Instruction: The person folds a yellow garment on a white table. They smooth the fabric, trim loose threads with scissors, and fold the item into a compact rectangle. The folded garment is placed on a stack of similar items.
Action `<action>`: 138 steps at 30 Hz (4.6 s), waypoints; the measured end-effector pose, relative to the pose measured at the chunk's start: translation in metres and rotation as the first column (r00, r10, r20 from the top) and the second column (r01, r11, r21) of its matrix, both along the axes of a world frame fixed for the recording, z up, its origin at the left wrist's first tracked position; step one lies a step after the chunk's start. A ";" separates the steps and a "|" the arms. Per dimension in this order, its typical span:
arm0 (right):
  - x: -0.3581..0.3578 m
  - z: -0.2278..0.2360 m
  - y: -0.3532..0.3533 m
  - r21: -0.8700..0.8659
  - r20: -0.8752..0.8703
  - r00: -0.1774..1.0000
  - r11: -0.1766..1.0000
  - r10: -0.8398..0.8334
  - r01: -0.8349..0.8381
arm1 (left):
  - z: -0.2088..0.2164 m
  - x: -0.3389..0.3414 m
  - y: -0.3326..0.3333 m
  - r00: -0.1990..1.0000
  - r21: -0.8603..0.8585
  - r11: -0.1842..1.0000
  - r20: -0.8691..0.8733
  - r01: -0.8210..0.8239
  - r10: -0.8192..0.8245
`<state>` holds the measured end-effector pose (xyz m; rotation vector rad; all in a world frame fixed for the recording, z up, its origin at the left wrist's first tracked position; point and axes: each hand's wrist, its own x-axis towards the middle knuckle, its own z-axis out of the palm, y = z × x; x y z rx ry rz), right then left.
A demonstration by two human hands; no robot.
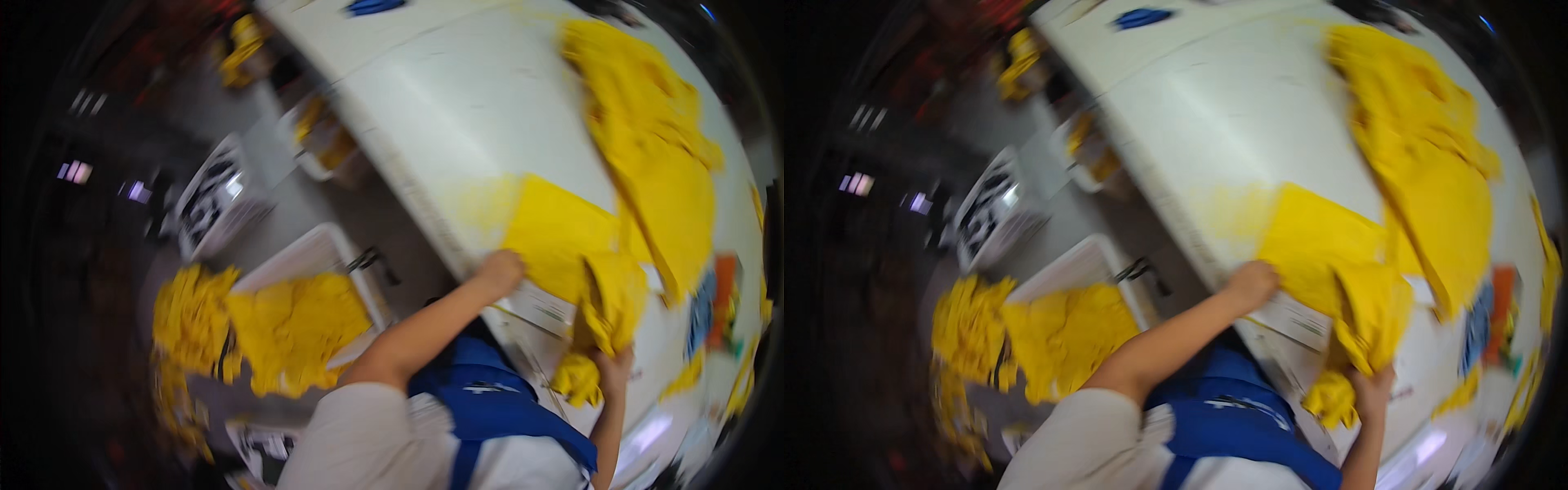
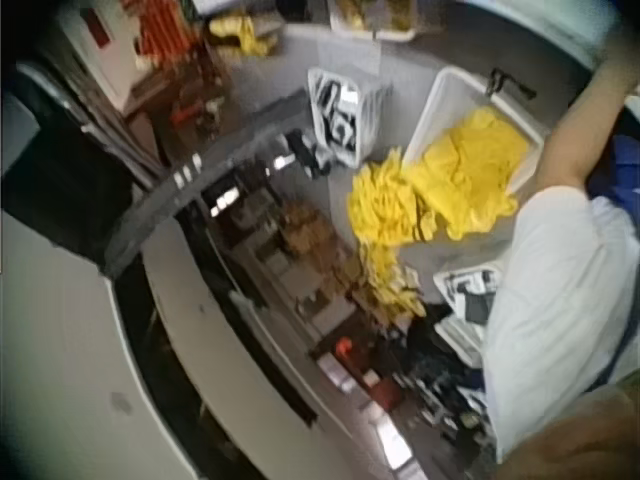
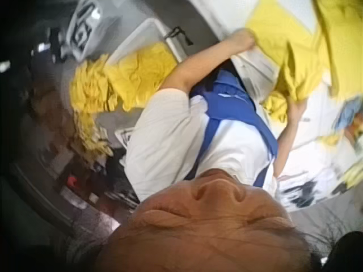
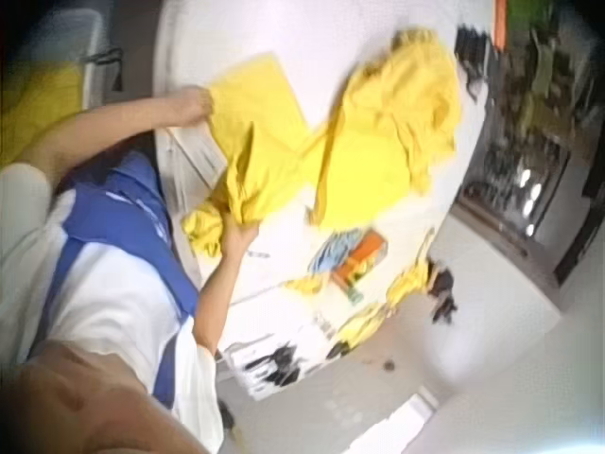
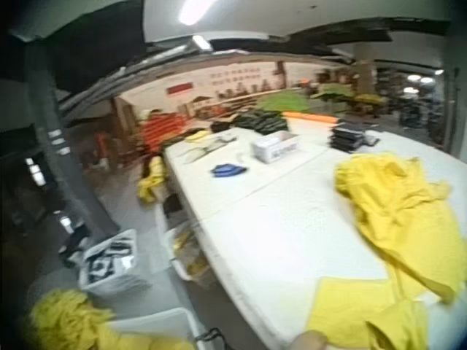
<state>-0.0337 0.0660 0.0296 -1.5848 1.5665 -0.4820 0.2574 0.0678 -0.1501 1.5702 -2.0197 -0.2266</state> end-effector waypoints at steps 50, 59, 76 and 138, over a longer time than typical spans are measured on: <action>0.037 0.012 -0.057 0.181 0.646 0.621 0.879 -0.444 0.440 | 0.111 -0.093 0.024 0.728 0.167 0.944 -0.679 0.286 -0.100; 0.037 -0.041 -0.050 0.004 0.274 0.955 0.993 -0.113 0.116 | 0.058 -0.077 0.049 0.142 0.358 0.442 -0.882 0.823 0.450; 0.064 -0.060 -0.055 -0.413 -0.265 0.931 0.844 0.250 -0.344 | 0.085 -0.088 0.039 0.014 0.397 0.498 -0.793 0.771 0.609; 0.100 -0.081 -0.096 -0.130 -0.013 0.971 0.963 0.237 -0.237 | 0.053 0.022 -0.037 0.827 0.617 0.782 -0.394 -0.085 0.401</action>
